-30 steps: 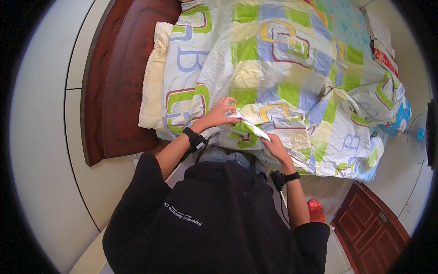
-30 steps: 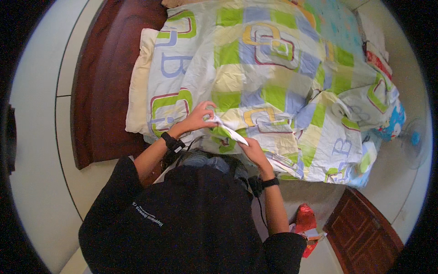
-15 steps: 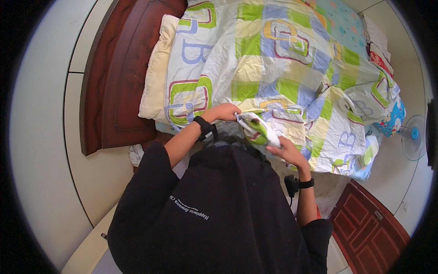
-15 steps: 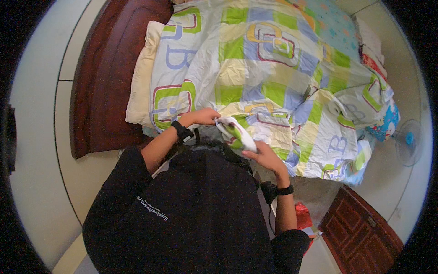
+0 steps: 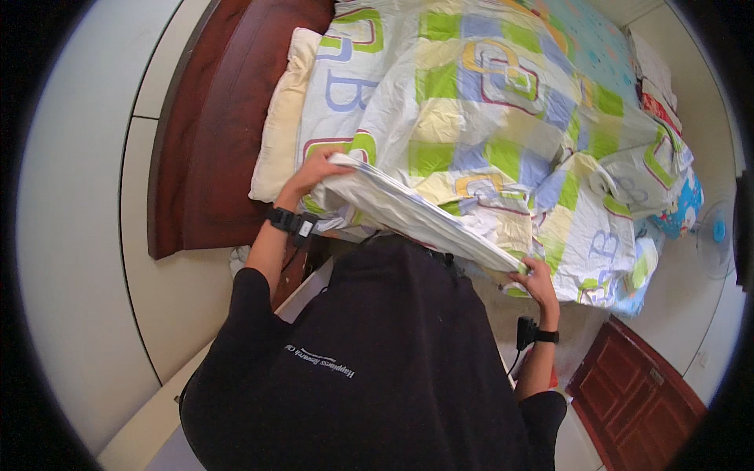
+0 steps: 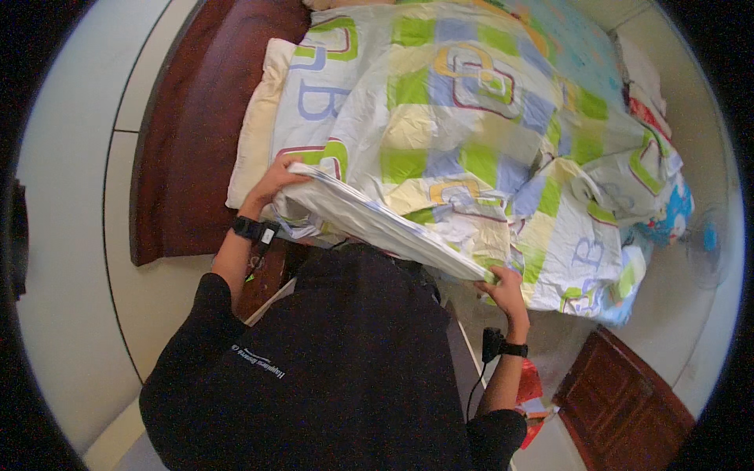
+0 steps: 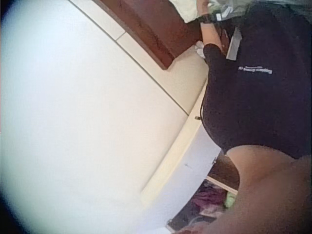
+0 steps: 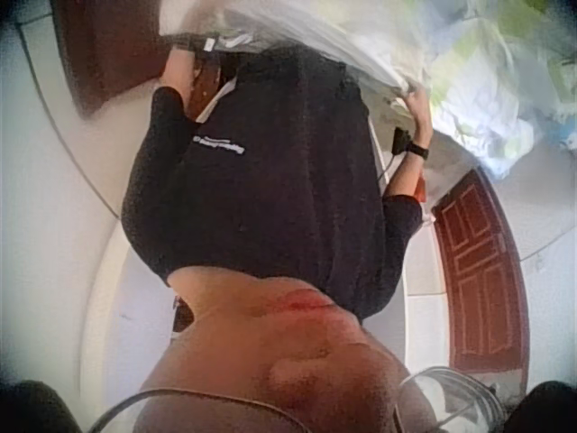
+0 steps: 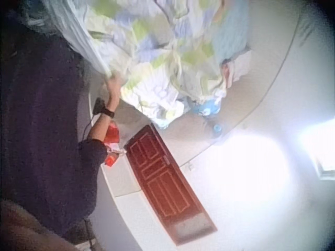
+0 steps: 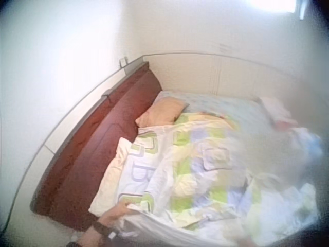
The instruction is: The person folds a patterned duvet cover on a bed, repeatedly spreading the fabric across the mattress and aligning the edges by hand before performing several folds.
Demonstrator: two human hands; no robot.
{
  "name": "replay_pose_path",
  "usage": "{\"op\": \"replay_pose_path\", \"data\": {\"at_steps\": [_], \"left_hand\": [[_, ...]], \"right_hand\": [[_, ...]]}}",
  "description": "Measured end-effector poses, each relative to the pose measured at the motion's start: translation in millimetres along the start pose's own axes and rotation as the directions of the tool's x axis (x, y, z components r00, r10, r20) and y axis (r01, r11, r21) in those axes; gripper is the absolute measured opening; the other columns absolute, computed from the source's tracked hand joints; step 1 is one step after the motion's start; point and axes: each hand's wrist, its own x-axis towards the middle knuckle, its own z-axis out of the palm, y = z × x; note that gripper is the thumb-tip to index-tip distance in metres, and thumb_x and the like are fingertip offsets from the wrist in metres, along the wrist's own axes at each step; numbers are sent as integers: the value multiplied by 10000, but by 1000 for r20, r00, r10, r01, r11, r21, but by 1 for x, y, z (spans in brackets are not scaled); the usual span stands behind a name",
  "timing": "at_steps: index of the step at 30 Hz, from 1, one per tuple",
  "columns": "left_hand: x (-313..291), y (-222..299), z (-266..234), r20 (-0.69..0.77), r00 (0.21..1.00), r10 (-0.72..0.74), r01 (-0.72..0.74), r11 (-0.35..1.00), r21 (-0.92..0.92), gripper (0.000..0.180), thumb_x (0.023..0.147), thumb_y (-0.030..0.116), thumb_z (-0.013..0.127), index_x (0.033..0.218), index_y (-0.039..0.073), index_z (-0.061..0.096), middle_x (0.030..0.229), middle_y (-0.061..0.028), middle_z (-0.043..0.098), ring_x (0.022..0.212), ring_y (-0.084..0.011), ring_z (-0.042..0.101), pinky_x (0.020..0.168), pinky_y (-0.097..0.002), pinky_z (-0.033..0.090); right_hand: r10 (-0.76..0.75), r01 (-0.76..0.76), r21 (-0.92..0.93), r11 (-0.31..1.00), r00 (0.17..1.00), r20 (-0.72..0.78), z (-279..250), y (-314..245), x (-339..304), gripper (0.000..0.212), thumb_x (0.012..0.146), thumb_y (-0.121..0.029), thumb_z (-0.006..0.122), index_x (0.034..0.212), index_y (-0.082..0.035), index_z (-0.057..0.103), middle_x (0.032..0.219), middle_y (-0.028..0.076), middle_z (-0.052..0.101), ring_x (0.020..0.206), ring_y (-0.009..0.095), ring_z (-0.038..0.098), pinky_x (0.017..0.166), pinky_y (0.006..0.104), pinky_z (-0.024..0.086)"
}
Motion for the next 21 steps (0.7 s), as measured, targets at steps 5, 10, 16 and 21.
{"op": "replay_pose_path", "data": {"at_steps": [5,10,16,21], "left_hand": [[-32,-17,-64,-369,928,57,-20,994,103,178,656,25,638,656,40,461,642,18,486,640,-51,436,591,-200,365],[-66,-60,-88,-488,864,128,127,881,456,143,638,-41,585,687,6,458,649,-7,497,642,-79,451,585,-213,374],[-47,56,-141,-803,191,565,-313,810,495,150,710,-39,456,822,0,548,793,-40,560,740,-119,511,675,-226,404],[-42,58,-131,-841,446,305,-811,535,-236,308,853,224,322,1014,15,482,1017,-88,511,938,-192,486,823,-337,390]], "right_hand": [[187,-197,82,977,976,107,-16,19,-10,188,575,-52,613,693,45,503,584,55,472,561,136,413,553,262,356],[347,-354,110,929,934,84,-69,50,-9,254,608,17,532,861,18,547,735,37,520,725,144,470,681,259,382],[56,-39,43,998,845,-531,-227,46,48,217,720,-57,505,929,-2,530,835,77,551,781,182,493,678,284,401],[-86,66,-57,996,830,-551,-183,102,91,325,839,-184,364,1067,30,453,1109,138,465,1026,240,435,868,339,337]]}}
